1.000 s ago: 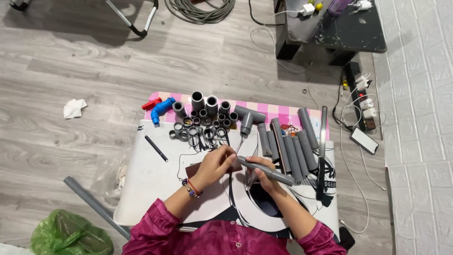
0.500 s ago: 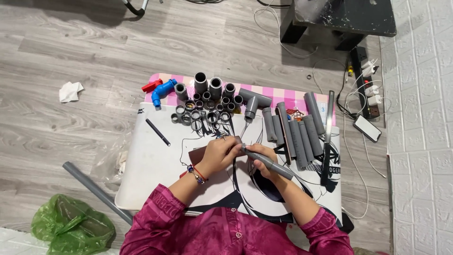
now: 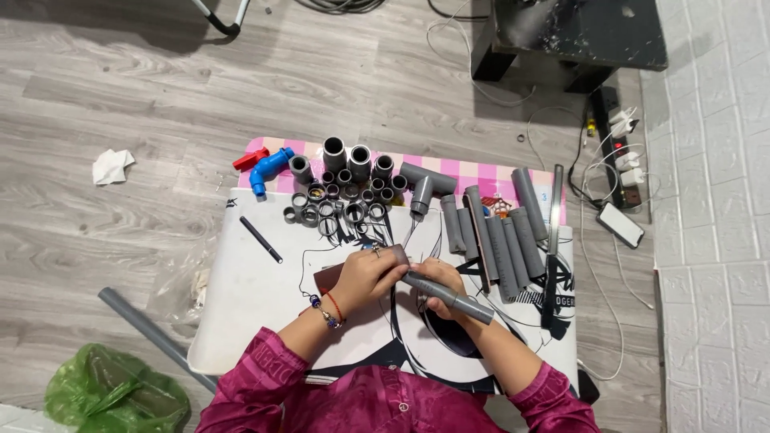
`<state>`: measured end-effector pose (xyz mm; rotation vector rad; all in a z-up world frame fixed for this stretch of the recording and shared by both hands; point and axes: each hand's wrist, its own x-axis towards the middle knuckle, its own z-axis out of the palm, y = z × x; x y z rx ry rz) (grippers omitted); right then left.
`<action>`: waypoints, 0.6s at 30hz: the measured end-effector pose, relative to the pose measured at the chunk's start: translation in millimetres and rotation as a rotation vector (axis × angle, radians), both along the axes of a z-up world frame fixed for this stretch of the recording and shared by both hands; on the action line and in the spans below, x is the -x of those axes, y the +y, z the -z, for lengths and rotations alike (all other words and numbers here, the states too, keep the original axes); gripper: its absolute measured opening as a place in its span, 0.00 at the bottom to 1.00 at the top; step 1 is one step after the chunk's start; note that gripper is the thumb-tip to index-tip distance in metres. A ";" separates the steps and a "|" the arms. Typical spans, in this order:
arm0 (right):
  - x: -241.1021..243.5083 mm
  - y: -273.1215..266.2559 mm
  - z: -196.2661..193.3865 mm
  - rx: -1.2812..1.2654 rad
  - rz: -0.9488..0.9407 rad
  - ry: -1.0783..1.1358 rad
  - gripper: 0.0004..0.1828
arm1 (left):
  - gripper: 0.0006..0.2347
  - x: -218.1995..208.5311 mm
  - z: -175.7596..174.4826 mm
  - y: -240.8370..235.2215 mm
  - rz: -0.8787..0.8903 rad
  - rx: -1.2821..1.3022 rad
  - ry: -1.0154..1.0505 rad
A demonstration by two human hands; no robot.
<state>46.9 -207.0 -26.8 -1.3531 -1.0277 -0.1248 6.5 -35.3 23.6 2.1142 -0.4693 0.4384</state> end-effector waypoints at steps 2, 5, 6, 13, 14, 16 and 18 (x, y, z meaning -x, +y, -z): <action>0.5 2.0 -3.1 0.002 0.004 -0.010 0.33 | 0.12 0.2 8.7 1.7 -0.013 -0.015 -0.003; 0.4 2.0 -2.6 0.008 0.013 -0.035 0.33 | 0.13 -0.4 15.1 1.6 -0.035 -0.020 -0.005; 0.7 1.6 -1.2 0.008 0.016 -0.043 0.33 | 0.13 -0.2 16.4 1.3 -0.045 -0.013 0.003; -0.5 -1.6 7.1 0.013 0.012 -0.030 0.36 | 0.11 1.0 37.8 -2.8 0.108 0.505 0.370; 0.1 -2.4 8.8 0.000 0.004 -0.018 0.37 | 0.11 1.9 39.5 -2.2 0.167 0.609 0.490; -0.1 -5.0 17.1 -0.011 -0.006 -0.004 0.38 | 0.12 2.8 40.9 -0.8 0.224 0.714 0.612; -2.9 -8.3 29.2 -0.024 -0.016 -0.026 0.39 | 0.11 1.8 39.3 1.0 0.343 0.800 0.751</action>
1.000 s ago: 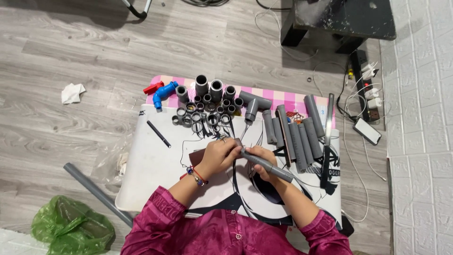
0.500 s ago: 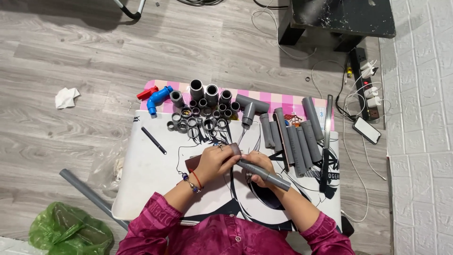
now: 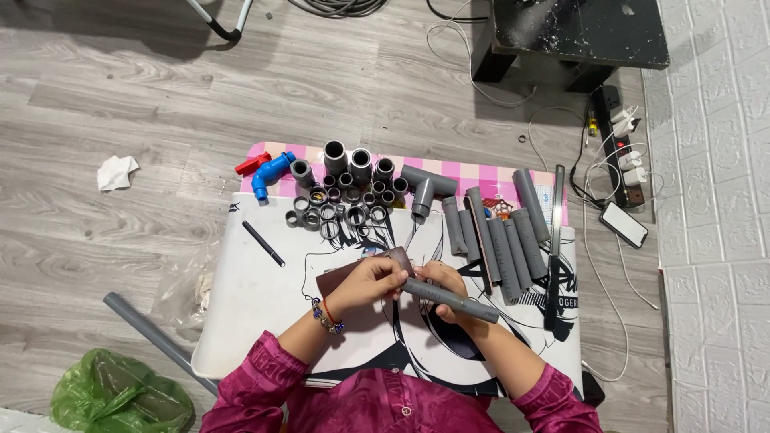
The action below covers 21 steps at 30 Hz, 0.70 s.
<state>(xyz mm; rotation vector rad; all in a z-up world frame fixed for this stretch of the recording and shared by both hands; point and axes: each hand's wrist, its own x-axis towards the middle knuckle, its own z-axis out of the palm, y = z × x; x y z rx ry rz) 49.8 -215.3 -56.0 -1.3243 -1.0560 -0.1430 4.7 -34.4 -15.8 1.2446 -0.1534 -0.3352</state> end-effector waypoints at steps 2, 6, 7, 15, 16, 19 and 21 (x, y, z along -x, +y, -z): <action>1.2 0.5 -1.0 -0.004 0.007 0.010 0.40 | 0.11 0.3 7.6 -0.4 0.026 0.064 0.015; 3.4 0.8 1.7 -0.018 0.019 0.021 0.41 | 0.09 -0.3 11.1 -0.4 0.071 0.206 0.025; 2.8 1.0 1.5 -0.019 0.021 0.021 0.41 | 0.09 -0.1 11.5 0.0 0.073 0.206 0.025; 3.7 6.9 -12.8 -0.025 0.021 0.001 0.40 | 0.10 2.2 12.1 -2.5 0.172 0.256 0.246; 2.7 6.7 -11.7 -0.024 0.021 0.001 0.40 | 0.10 2.0 15.8 -2.6 0.172 0.256 0.246; 1.9 5.9 -9.2 -0.035 0.005 0.005 0.39 | 0.12 3.2 25.1 -3.0 0.204 0.262 0.252; 1.3 6.2 -9.8 -0.038 -0.005 0.007 0.40 | 0.11 3.4 27.7 -2.5 0.193 0.270 0.225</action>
